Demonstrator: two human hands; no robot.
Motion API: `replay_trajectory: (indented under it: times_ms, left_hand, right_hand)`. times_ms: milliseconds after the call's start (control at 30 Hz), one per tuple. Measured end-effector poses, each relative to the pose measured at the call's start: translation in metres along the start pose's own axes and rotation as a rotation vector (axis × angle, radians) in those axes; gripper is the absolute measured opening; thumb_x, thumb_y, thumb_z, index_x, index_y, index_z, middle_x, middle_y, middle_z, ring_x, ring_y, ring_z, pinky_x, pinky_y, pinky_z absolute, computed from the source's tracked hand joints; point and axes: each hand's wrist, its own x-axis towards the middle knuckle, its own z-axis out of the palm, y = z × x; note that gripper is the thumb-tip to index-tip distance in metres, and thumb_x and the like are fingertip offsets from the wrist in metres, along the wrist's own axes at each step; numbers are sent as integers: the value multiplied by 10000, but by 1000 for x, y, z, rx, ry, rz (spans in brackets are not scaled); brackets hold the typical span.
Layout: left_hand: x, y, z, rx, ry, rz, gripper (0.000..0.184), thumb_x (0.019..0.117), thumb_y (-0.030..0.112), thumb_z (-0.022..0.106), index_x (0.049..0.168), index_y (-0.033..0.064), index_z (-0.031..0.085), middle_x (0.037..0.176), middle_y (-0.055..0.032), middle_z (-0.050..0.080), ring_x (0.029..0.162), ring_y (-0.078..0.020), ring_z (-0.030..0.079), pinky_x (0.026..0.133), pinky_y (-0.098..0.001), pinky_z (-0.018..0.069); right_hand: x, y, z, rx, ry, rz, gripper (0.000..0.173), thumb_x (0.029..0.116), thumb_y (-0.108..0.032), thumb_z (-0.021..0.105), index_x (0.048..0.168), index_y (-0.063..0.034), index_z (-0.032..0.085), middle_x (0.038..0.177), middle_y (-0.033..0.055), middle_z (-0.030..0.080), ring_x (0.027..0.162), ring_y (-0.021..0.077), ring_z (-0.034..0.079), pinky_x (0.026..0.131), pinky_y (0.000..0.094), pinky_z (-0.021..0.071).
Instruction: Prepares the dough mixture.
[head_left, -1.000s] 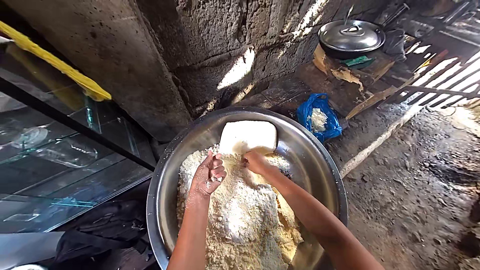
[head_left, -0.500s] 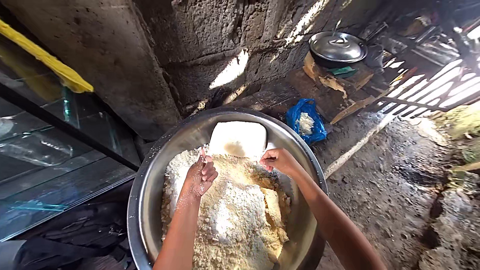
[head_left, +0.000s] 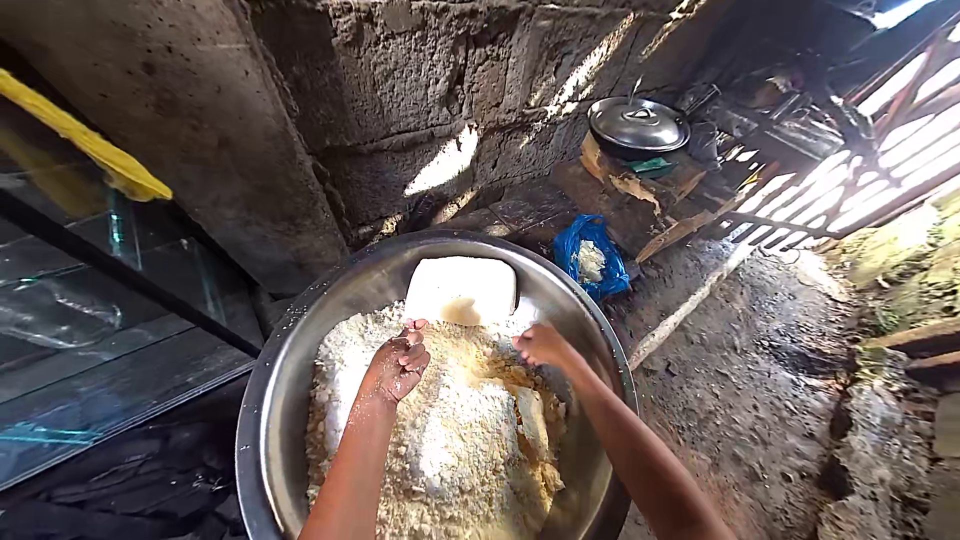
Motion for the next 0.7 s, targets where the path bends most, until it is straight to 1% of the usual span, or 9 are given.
replay_trajectory:
  times_ms: [67,133,200,300,433,500,567,633,700]
  left_hand:
    - [0,-4,11,206,209,79,321,1131,240,278,1008,111,544,562,78,441,416,-11,426,416,-145,400]
    - [0,-8,22,516,385,156,246,1111,173,386,1114,42,594,816,-24,646,691,-93,634,622,-236,528]
    - [2,-13,19,705,356,162,302,1109,154,402,1289,-16,575,1203,-111,694,1068,-170,662,903,-335,522]
    - [6,-23,15,839,367,131,361,1107,195,426,1386,2,551,1400,-152,590,1239,-213,578,1010,-384,471]
    - [8,-30,17,604,315,50,332,1110,228,418,1312,11,567,1133,-118,655,959,-185,653,845,-365,561]
    - [7,-30,24,495,328,0,285,1106,253,427,1173,33,596,888,-58,629,756,-147,629,711,-317,559]
    - [6,-31,23,438,297,-37,262,1104,206,427,1183,5,576,879,-75,631,757,-158,644,735,-320,579]
    - [5,-29,21,444,253,-39,211,1087,117,452,1213,-18,553,937,-91,648,806,-161,670,783,-315,596]
    - [3,-27,21,509,211,-9,218,1038,-6,499,1250,-42,537,1008,-108,656,852,-165,679,818,-311,590]
  right_hand:
    - [7,-15,26,-195,-56,38,665,1098,-484,354,1320,103,572,1324,328,592,1261,461,575,1059,640,428]
    - [17,-31,50,-63,-29,-24,693,1094,-517,333,1442,66,471,1401,306,554,1321,433,542,1101,614,411]
    - [26,-45,66,220,-28,-131,554,1074,-440,477,1392,12,527,1328,251,598,1227,348,593,1055,543,460]
    - [19,-65,67,545,-66,-338,221,973,-141,654,1142,-6,697,1080,112,700,964,165,657,900,377,541]
    - [-20,-99,55,727,-99,-467,204,1027,-82,571,1157,15,693,1027,84,711,754,112,670,694,295,591]
    - [-28,-106,52,717,-36,-441,234,1061,-182,541,1103,-27,711,880,21,677,621,56,563,565,239,487]
    - [-32,-106,49,787,-32,-353,347,1108,-277,443,1072,-35,689,758,1,631,519,43,500,467,206,417]
    - [-35,-102,42,921,-143,-317,532,1135,-376,266,1149,-20,661,859,40,686,636,87,605,570,239,511]
    - [-34,-94,32,1026,-276,-379,676,1131,-396,124,1253,37,628,1134,129,710,969,192,689,867,354,569]
